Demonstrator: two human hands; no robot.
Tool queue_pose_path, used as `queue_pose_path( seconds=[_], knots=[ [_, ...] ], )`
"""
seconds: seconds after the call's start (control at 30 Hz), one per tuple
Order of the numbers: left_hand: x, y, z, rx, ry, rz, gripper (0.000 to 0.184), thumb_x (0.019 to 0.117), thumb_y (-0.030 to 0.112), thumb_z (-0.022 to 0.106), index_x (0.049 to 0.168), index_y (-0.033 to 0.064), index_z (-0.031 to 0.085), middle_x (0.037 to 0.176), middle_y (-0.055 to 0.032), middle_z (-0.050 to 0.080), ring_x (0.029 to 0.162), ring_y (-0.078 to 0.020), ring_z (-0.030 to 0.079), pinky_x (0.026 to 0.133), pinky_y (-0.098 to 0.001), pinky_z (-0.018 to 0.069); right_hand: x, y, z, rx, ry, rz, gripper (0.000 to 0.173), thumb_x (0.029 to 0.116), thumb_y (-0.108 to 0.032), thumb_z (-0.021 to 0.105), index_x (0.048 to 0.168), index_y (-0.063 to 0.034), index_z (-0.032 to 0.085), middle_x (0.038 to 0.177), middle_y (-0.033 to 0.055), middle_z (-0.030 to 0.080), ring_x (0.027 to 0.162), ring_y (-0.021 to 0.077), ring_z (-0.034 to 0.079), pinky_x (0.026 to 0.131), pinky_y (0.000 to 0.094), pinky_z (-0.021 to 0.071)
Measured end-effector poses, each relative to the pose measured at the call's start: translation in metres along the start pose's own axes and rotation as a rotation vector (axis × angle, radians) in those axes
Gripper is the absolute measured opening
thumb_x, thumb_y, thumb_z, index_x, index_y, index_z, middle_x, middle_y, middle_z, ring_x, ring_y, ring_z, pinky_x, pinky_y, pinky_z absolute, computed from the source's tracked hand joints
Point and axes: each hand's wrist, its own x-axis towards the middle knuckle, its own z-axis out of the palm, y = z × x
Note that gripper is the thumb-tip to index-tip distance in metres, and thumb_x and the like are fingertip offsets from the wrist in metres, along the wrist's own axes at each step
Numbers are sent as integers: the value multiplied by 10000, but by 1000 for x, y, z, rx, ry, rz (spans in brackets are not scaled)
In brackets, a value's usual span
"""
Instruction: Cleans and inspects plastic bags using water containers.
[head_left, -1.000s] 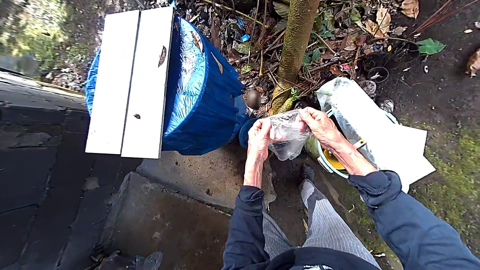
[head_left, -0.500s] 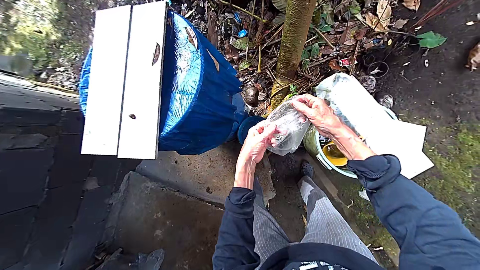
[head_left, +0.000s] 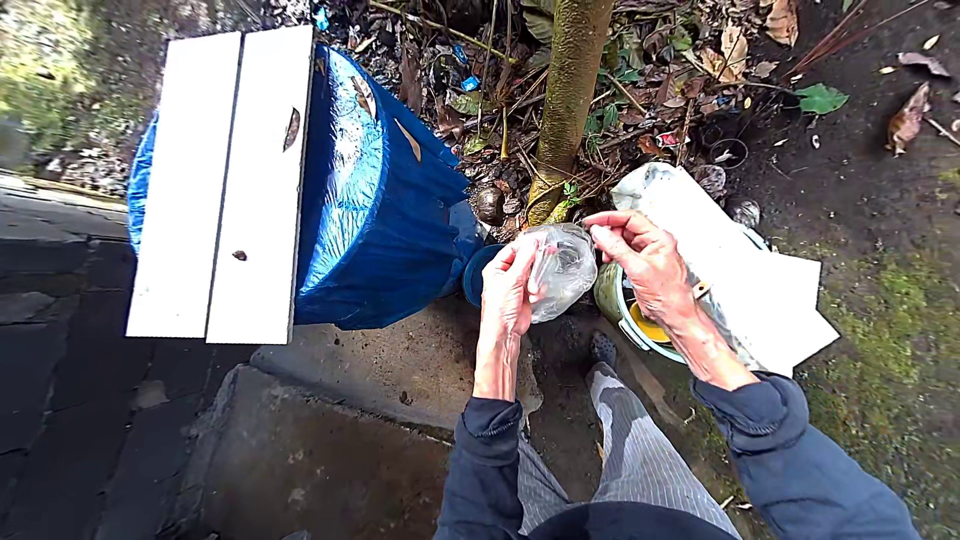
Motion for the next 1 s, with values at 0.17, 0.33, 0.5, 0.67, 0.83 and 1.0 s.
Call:
queue_pose_path(
  seconds=[0.17,0.33,0.5,0.67,0.83,1.0],
  knots=[
    [1,4,8,-7,-1,34,217,1065,169,555,1196,50,680,900,-178,700,478,-79,488,411,-191,392,-7,-2,8,39,-50,-53,344,990,-107,663,1334,-112,689,1037,62,718,741,143,656,666,286,591],
    [2,7,17,21,-11,101,195,1056,182,576,1165,59,682,749,-122,624,449,-79,460,394,-201,400,-3,-2,9,-55,-52,-95,450,975,-85,646,1414,-181,644,1266,17,691,782,104,657,668,276,581],
    [4,6,22,75,-28,140,205,1058,193,577,1189,62,665,776,-126,623,443,-81,440,383,-199,377,5,-8,2,-5,-228,-51,787,982,-202,663,1649,-224,246,1657,-39,349,1376,183,518,1065,388,526],
    [7,5,24,57,-24,149,200,1068,201,559,1184,68,653,767,-126,625,426,-72,416,373,-192,359,8,-15,-11,-14,9,-81,605,1011,-160,631,1577,-178,417,1458,41,572,1264,225,610,994,383,576],
    [8,6,26,11,-24,96,214,1079,184,527,1198,49,643,766,-137,633,423,-64,417,375,-187,359,7,-13,-11,-70,18,-39,561,990,-88,610,1528,-214,514,1252,40,693,745,135,643,601,283,534],
    [8,9,27,-16,-62,61,244,1100,202,473,1233,44,601,866,-198,689,418,-55,429,377,-171,349,9,6,-10,-102,-144,57,782,1010,-324,641,1654,-259,201,1639,-9,381,1447,185,449,1101,399,492]
  ],
)
